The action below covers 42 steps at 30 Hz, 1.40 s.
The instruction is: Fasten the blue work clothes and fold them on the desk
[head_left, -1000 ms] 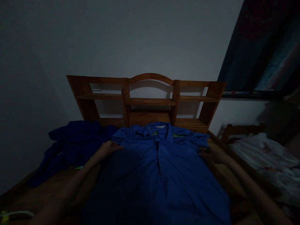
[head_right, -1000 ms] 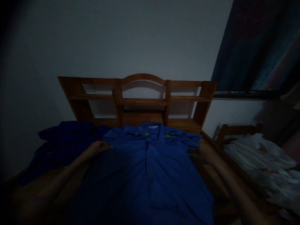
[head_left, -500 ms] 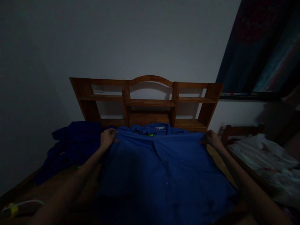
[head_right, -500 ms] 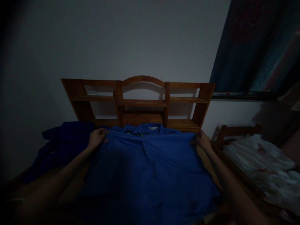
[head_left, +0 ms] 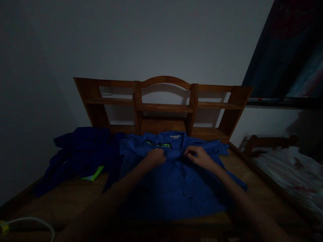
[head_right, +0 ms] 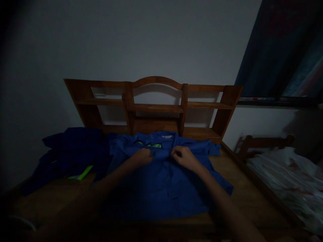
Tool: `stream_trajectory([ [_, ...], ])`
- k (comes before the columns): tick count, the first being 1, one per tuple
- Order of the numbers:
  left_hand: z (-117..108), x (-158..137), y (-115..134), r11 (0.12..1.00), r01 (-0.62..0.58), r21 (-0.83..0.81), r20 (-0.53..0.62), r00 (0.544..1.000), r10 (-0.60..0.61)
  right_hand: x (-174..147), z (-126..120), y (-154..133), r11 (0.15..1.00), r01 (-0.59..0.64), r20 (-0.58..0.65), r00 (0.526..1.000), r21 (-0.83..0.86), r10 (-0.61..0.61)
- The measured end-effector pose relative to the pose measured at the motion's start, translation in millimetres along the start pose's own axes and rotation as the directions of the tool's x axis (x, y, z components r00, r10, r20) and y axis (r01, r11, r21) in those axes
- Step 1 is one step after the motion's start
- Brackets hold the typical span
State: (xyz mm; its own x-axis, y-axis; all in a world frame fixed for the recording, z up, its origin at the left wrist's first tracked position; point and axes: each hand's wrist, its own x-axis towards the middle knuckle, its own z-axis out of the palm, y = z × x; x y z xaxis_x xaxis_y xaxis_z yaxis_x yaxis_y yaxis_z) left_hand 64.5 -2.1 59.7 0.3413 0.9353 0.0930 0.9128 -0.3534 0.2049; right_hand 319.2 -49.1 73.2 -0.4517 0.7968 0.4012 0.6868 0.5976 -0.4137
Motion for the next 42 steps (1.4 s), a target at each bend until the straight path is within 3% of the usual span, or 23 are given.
stream_trajectory([
  [2,10.3,6.6,12.4,0.997,-0.054,-0.048,0.056,0.997,0.056,4.8,19.9,-6.6,0.996,0.006,0.141,0.990,0.088,-0.018],
  [4,13.1,8.1,15.8,0.994,-0.079,-0.074,0.047,0.995,0.083,4.3,33.7,-0.7,0.993,-0.027,0.187,0.982,0.112,0.006],
  [9,3.1,-15.0,1.6,0.988,-0.151,0.023,-0.122,0.981,0.152,-7.2,36.6,18.0,0.995,0.032,0.015,0.999,-0.099,-0.031],
  [12,-5.5,-22.6,-21.4,0.944,-0.251,0.214,-0.022,0.965,0.261,-12.2,27.8,21.7,0.957,0.050,0.025,0.999,-0.286,-0.045],
  [14,-14.3,-15.5,-41.3,0.917,-0.267,0.296,0.068,0.964,0.258,-10.5,20.0,25.5,0.932,0.023,0.056,0.998,-0.362,-0.003],
  [15,-19.8,-9.1,-50.6,0.918,-0.243,0.312,0.050,0.970,0.239,-7.5,15.6,28.1,0.924,-0.004,0.047,0.999,-0.382,0.024],
  [18,-36.3,9.6,-65.3,0.967,-0.186,0.174,-0.066,0.978,0.200,11.1,3.0,36.8,0.923,-0.120,-0.109,0.990,-0.367,0.085],
  [21,-42.2,10.1,-50.4,0.961,-0.262,-0.085,-0.122,0.960,0.251,38.2,-0.1,42.8,0.951,-0.190,-0.236,0.963,-0.245,0.131],
  [24,-32.0,-5.5,-22.6,0.892,-0.444,-0.089,-0.259,0.875,0.410,58.8,12.0,48.0,0.952,-0.245,-0.293,0.938,-0.181,0.185],
  [27,-14.9,-11.4,-17.0,0.722,-0.683,0.111,-0.139,0.709,0.692,61.3,34.5,59.3,0.941,-0.255,-0.303,0.935,-0.221,0.182],
  [28,-9.8,-8.2,-23.4,0.683,-0.710,0.174,-0.081,0.680,0.728,58.4,42.6,64.9,0.942,-0.233,-0.274,0.948,-0.241,0.164],
  [29,-5.3,-2.7,-33.3,0.677,-0.702,0.224,-0.049,0.685,0.727,54.3,50.2,70.9,0.944,-0.200,-0.230,0.963,-0.262,0.140],
  [31,2.7,12.0,-59.7,0.753,-0.601,0.268,-0.057,0.770,0.635,45.0,62.3,82.5,0.949,-0.131,-0.139,0.986,-0.288,0.094],
  [33,10.5,25.7,-85.8,0.846,-0.483,0.226,-0.066,0.859,0.508,38.0,67.4,89.3,0.950,-0.101,-0.088,0.993,-0.294,0.078],
  [36,19.8,35.5,-103.5,0.915,-0.386,0.117,-0.038,0.919,0.393,34.6,60.6,83.0,0.954,-0.108,-0.083,0.993,-0.280,0.088],
  [40,24.0,36.1,-73.4,0.940,-0.341,-0.018,-0.161,0.929,0.334,31.0,42.0,47.0,0.971,-0.098,-0.166,0.984,-0.217,0.062],
  [42,29.6,37.4,-45.8,0.911,-0.338,-0.237,-0.161,0.938,0.306,24.7,38.6,28.1,0.985,-0.068,-0.165,0.985,-0.159,0.041],
])
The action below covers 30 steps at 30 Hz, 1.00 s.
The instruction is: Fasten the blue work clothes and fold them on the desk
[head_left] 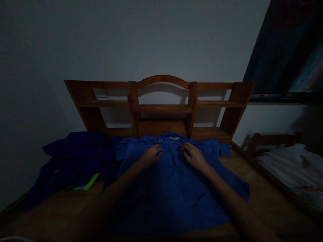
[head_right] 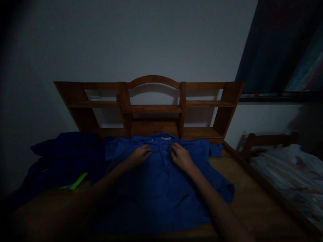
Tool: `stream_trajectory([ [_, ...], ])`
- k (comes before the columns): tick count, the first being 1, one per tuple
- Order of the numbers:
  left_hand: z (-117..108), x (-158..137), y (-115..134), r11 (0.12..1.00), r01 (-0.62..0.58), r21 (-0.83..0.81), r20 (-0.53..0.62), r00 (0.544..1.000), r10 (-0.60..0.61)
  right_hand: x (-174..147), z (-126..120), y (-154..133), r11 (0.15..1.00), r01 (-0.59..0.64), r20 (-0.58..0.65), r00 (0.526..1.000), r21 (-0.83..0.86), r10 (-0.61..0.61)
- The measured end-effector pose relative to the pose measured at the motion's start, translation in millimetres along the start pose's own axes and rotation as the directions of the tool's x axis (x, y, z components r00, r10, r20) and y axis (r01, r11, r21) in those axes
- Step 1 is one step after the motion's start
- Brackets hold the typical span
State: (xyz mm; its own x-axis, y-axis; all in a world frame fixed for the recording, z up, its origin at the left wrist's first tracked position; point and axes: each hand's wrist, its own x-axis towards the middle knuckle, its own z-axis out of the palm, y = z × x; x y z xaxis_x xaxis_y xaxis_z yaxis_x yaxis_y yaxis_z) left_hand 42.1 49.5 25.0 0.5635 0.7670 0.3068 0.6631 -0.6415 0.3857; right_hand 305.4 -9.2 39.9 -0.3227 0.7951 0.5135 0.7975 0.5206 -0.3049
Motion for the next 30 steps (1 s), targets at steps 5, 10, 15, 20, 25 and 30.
stream_trajectory([
  [5,51.6,11.8,30.9,0.866,0.183,-0.466,0.104,0.983,-0.152,-22.2,6.0,-14.1,0.988,0.018,0.148,0.988,0.156,-0.042],
  [10,74.3,7.9,25.7,0.927,0.081,-0.366,-0.074,0.990,-0.116,-26.7,12.8,-1.2,0.982,-0.033,0.197,0.980,0.187,-0.004],
  [15,65.4,6.1,26.9,0.936,0.037,-0.351,0.007,0.999,-0.037,-24.6,12.7,-0.9,0.985,-0.015,0.206,0.978,0.174,-0.021],
  [20,61.5,3.1,34.1,0.917,0.037,-0.397,0.059,0.998,-0.015,-26.8,12.1,-2.1,0.982,-0.013,0.222,0.975,0.187,-0.029],
  [25,63.4,2.1,35.6,0.905,0.068,-0.421,0.047,0.998,-0.053,-31.4,11.0,-7.8,0.990,0.029,0.235,0.970,0.139,-0.061],
  [30,61.4,0.7,35.8,0.912,0.068,-0.404,0.030,0.998,-0.061,-28.2,21.0,-3.0,0.947,-0.025,0.152,0.988,0.320,-0.025],
])
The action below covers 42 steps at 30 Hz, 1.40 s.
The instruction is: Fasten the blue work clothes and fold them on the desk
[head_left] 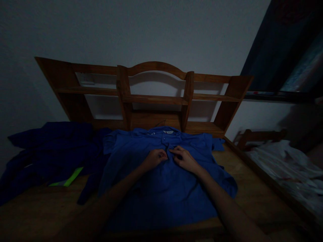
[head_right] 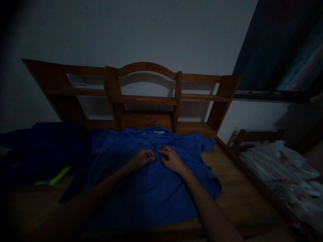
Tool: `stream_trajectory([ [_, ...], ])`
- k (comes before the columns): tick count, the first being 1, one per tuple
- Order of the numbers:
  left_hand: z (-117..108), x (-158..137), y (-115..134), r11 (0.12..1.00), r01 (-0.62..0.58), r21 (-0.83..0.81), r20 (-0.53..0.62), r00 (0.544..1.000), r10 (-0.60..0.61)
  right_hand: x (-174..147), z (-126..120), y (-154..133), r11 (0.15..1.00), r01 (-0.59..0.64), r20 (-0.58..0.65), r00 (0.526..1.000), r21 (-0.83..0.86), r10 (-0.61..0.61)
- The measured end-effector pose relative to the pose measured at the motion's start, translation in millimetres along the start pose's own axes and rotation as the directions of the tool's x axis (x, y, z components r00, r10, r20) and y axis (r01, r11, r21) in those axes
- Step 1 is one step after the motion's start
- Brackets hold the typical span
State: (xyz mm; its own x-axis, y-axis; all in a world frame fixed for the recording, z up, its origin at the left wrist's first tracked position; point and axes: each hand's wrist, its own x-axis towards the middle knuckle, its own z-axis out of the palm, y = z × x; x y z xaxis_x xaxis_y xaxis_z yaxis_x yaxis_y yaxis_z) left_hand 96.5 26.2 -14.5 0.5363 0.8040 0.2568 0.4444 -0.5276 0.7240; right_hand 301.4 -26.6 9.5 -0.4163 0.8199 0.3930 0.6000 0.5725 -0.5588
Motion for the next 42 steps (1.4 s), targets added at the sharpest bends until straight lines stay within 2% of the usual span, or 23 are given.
stream_trajectory([
  [3,-0.9,-2.6,1.1,1.000,0.011,-0.018,-0.044,0.999,-0.012,5.8,3.2,10.0,0.967,-0.089,-0.026,0.995,0.238,0.098],
  [6,1.1,-4.1,-1.4,0.978,0.095,-0.184,-0.069,0.992,-0.109,10.3,5.3,16.4,0.819,-0.199,0.008,0.973,0.539,0.231],
  [9,5.8,-2.7,-7.1,0.874,0.185,-0.449,-0.016,0.976,-0.215,13.0,8.2,19.4,0.619,-0.268,0.060,0.940,0.738,0.336],
  [11,9.2,-1.0,-10.8,0.792,0.220,-0.569,0.031,0.969,-0.246,13.9,11.0,20.3,0.543,-0.308,0.126,0.930,0.781,0.345],
  [12,10.7,-0.2,-12.1,0.765,0.223,-0.605,0.044,0.968,-0.248,14.1,12.6,20.3,0.536,-0.322,0.158,0.931,0.781,0.330],
  [16,13.7,0.9,-13.1,0.755,0.151,-0.638,-0.008,0.979,-0.203,14.2,17.7,17.8,0.653,-0.305,0.185,0.951,0.693,0.248],
  [20,12.0,-0.2,-9.5,0.811,0.081,-0.580,-0.080,0.985,-0.155,13.4,19.0,14.5,0.793,-0.227,0.087,0.973,0.565,0.215],
  [23,9.5,-1.1,-6.5,0.841,0.071,-0.536,-0.094,0.985,-0.143,12.3,18.7,12.3,0.851,-0.176,0.026,0.982,0.494,0.188],
  [34,5.9,-1.1,0.8,0.863,0.017,-0.505,-0.161,0.980,-0.113,12.2,17.9,9.2,0.930,-0.070,-0.173,0.975,0.361,0.141],
  [42,5.9,-5.3,13.4,0.901,-0.036,-0.432,-0.166,0.985,-0.040,13.0,15.3,12.6,0.916,-0.114,-0.108,0.980,0.384,0.167],
])
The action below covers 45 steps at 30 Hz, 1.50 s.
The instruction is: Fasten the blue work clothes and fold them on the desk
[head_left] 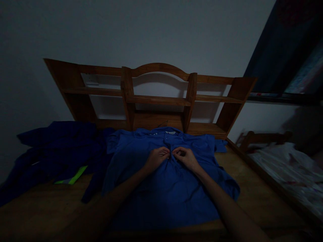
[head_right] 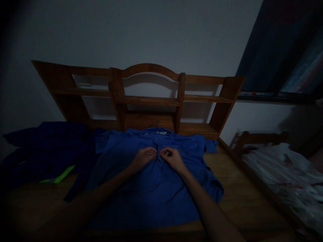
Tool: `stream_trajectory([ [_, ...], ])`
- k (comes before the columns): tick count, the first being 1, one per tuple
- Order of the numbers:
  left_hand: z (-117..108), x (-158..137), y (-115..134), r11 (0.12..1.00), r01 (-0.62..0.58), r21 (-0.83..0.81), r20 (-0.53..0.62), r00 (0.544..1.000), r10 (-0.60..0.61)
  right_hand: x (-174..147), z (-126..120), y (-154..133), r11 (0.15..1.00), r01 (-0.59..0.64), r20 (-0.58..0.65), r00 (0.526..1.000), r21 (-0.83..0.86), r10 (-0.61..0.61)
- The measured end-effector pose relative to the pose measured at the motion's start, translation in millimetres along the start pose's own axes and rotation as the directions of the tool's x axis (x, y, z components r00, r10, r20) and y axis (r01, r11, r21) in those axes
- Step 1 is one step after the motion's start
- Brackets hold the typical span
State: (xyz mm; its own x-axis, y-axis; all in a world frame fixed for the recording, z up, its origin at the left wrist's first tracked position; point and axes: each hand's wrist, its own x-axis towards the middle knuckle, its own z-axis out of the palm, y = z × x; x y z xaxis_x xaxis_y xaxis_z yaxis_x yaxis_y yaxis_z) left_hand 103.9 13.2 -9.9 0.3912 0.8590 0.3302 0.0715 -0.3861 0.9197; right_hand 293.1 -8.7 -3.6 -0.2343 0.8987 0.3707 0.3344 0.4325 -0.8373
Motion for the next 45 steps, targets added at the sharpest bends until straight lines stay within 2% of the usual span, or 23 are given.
stream_trajectory([
  [9,1.5,1.0,-4.6,0.999,0.018,-0.036,-0.016,1.000,-0.018,-1.6,2.7,-9.8,0.998,0.001,-0.014,1.000,-0.059,-0.002],
  [15,1.4,1.3,-7.3,0.999,0.026,-0.024,-0.006,1.000,-0.026,-5.7,11.1,-18.5,0.990,-0.028,-0.087,0.996,-0.135,0.017],
  [17,1.7,1.2,-8.4,1.000,0.025,-0.010,-0.008,1.000,-0.025,-3.7,13.9,-15.2,0.991,-0.125,-0.141,0.983,-0.048,0.118],
  [21,2.2,0.3,-11.5,0.999,0.022,0.028,0.020,1.000,-0.023,1.8,11.2,-4.4,0.931,-0.324,-0.198,0.914,0.172,0.354],
  [26,1.5,1.1,-15.6,0.997,0.069,0.031,0.031,0.997,-0.070,1.4,-12.9,-2.4,0.879,-0.379,-0.183,0.879,0.288,0.439],
  [30,1.8,2.2,-15.7,0.994,0.110,0.010,0.040,0.993,-0.110,-0.5,-36.9,-11.9,0.848,-0.354,-0.169,0.879,0.394,0.446],
  [34,3.2,0.2,-12.5,0.994,0.113,0.007,0.075,0.991,-0.113,-1.6,-55.0,-22.7,0.823,-0.338,-0.041,0.916,0.456,0.399],
  [38,3.6,-0.5,-11.9,0.991,0.128,-0.046,0.109,0.986,-0.122,-5.7,-60.6,-33.1,0.853,-0.388,0.195,0.920,0.348,0.339],
  [42,2.6,1.5,-15.9,0.971,0.171,-0.166,0.174,0.974,-0.142,-10.8,-45.6,-37.8,0.943,-0.316,0.422,0.873,0.107,0.244],
  [44,1.8,2.3,-17.5,0.968,0.165,-0.190,0.196,0.972,-0.127,-12.6,-33.0,-36.2,0.965,-0.260,0.446,0.867,0.025,0.222],
  [45,1.4,2.6,-17.9,0.968,0.158,-0.193,0.200,0.973,-0.119,-13.2,-26.9,-34.9,0.974,-0.226,0.423,0.882,-0.009,0.208],
])
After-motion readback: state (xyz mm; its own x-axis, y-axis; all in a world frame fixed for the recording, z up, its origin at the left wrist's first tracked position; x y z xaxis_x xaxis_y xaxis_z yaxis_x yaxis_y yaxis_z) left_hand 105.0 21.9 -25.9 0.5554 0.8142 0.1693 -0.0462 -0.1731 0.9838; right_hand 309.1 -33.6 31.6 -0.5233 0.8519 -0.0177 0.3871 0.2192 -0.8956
